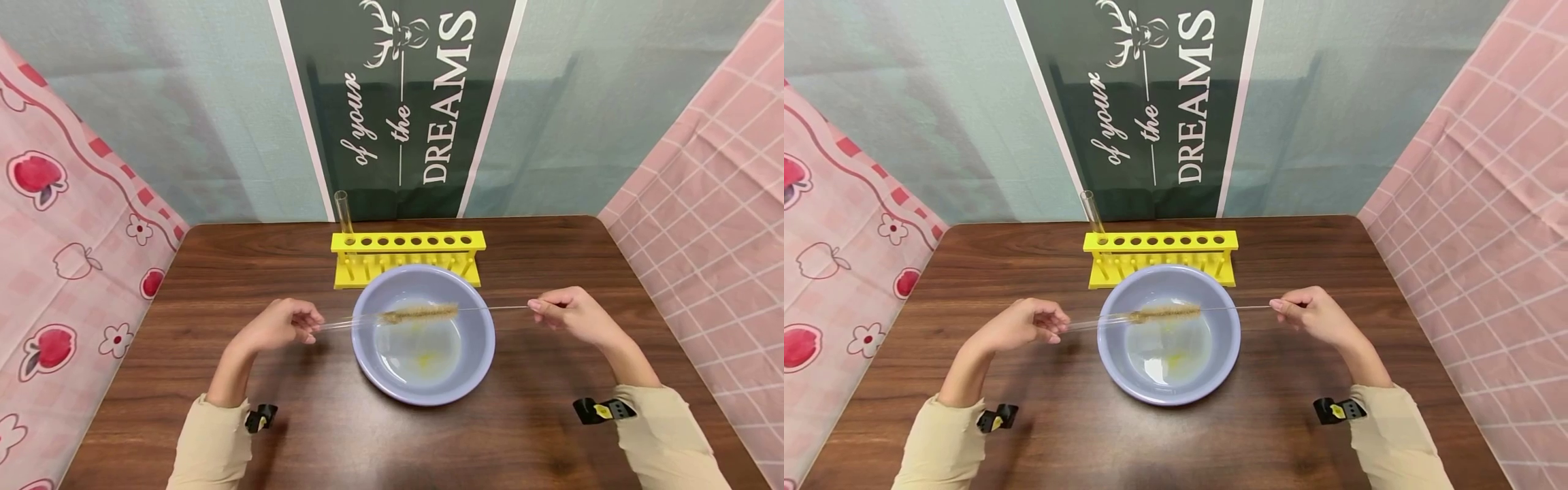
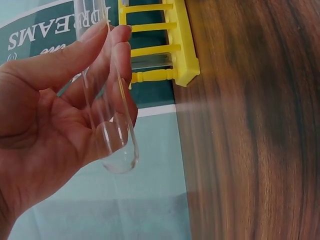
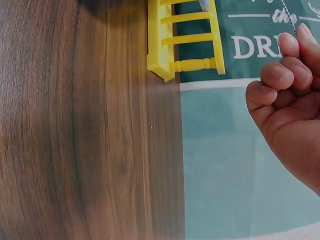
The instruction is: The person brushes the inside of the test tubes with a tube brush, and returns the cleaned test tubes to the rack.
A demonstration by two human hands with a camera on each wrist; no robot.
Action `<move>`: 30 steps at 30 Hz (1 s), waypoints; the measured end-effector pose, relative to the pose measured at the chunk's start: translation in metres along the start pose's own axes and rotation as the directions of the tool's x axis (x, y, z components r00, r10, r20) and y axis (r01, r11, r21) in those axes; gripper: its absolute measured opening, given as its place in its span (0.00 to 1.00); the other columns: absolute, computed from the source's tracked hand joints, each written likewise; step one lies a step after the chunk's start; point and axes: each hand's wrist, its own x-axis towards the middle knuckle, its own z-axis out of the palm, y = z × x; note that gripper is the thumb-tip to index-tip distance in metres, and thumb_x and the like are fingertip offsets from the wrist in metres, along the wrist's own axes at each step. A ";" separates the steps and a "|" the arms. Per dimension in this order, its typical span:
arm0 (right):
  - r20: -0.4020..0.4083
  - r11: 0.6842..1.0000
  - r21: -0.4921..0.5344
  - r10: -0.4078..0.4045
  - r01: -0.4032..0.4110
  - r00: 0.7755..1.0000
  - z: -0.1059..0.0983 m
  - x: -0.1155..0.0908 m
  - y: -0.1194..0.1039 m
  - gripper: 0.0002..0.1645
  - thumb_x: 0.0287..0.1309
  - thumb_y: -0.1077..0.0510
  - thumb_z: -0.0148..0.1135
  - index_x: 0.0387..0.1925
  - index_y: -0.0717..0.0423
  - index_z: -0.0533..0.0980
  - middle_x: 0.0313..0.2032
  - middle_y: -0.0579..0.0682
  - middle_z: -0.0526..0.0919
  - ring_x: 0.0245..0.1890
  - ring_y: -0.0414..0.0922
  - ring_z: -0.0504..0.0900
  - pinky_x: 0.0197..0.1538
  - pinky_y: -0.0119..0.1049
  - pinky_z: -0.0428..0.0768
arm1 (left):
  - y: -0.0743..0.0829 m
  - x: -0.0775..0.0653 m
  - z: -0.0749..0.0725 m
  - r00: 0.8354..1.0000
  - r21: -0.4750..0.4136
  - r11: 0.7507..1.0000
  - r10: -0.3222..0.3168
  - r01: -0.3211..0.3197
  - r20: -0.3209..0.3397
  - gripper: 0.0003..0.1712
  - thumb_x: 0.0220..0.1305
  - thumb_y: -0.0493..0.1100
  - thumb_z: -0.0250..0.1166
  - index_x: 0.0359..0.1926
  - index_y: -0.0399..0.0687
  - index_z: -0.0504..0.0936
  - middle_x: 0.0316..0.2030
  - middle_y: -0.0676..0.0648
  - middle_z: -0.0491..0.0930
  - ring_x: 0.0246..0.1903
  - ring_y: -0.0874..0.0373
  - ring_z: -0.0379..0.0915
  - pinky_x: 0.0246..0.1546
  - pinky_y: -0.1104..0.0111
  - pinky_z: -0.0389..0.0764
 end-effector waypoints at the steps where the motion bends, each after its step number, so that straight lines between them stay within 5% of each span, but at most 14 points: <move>1: -0.014 1.000 0.008 0.009 -0.009 1.000 -0.002 -0.002 0.001 0.15 0.58 0.69 0.53 0.17 0.58 0.74 0.11 0.49 0.67 0.12 0.40 0.64 0.15 0.37 0.63 | -0.001 -0.002 -0.001 1.000 0.009 1.000 -0.007 0.007 -0.017 0.12 0.43 0.20 0.64 0.31 0.33 0.79 0.26 0.47 0.79 0.27 0.55 0.76 0.29 0.70 0.77; 7: -0.112 0.999 0.025 0.048 -0.045 0.993 -0.016 -0.014 0.011 0.16 0.61 0.68 0.50 0.18 0.64 0.73 0.12 0.50 0.69 0.13 0.44 0.66 0.15 0.38 0.62 | -0.009 -0.014 -0.005 0.973 0.058 0.993 -0.085 0.099 -0.213 0.12 0.45 0.23 0.65 0.33 0.37 0.80 0.29 0.44 0.79 0.31 0.53 0.76 0.31 0.64 0.78; 15: -0.076 0.999 0.031 0.030 -0.028 0.997 -0.008 -0.015 0.016 0.15 0.60 0.69 0.51 0.18 0.65 0.72 0.12 0.50 0.69 0.12 0.45 0.67 0.16 0.35 0.65 | -0.011 -0.009 0.006 0.904 0.153 0.986 0.001 0.071 -0.427 0.13 0.41 0.28 0.72 0.32 0.39 0.81 0.27 0.44 0.77 0.29 0.51 0.73 0.31 0.59 0.75; 21: -0.069 0.998 0.055 0.022 -0.018 0.997 -0.003 -0.017 0.019 0.15 0.60 0.70 0.50 0.17 0.65 0.71 0.11 0.53 0.68 0.12 0.43 0.66 0.16 0.36 0.64 | -0.012 -0.008 0.012 0.863 0.092 0.988 -0.060 0.122 -0.501 0.14 0.42 0.28 0.71 0.33 0.35 0.81 0.28 0.42 0.79 0.30 0.49 0.76 0.34 0.58 0.77; 30: -0.058 0.995 0.090 0.047 -0.041 0.997 0.004 -0.017 0.023 0.17 0.61 0.68 0.50 0.16 0.62 0.72 0.11 0.53 0.67 0.12 0.47 0.66 0.16 0.37 0.62 | -0.008 0.000 0.015 0.844 0.061 0.983 -0.117 0.175 -0.524 0.13 0.45 0.30 0.70 0.35 0.36 0.81 0.29 0.41 0.81 0.29 0.50 0.77 0.34 0.57 0.76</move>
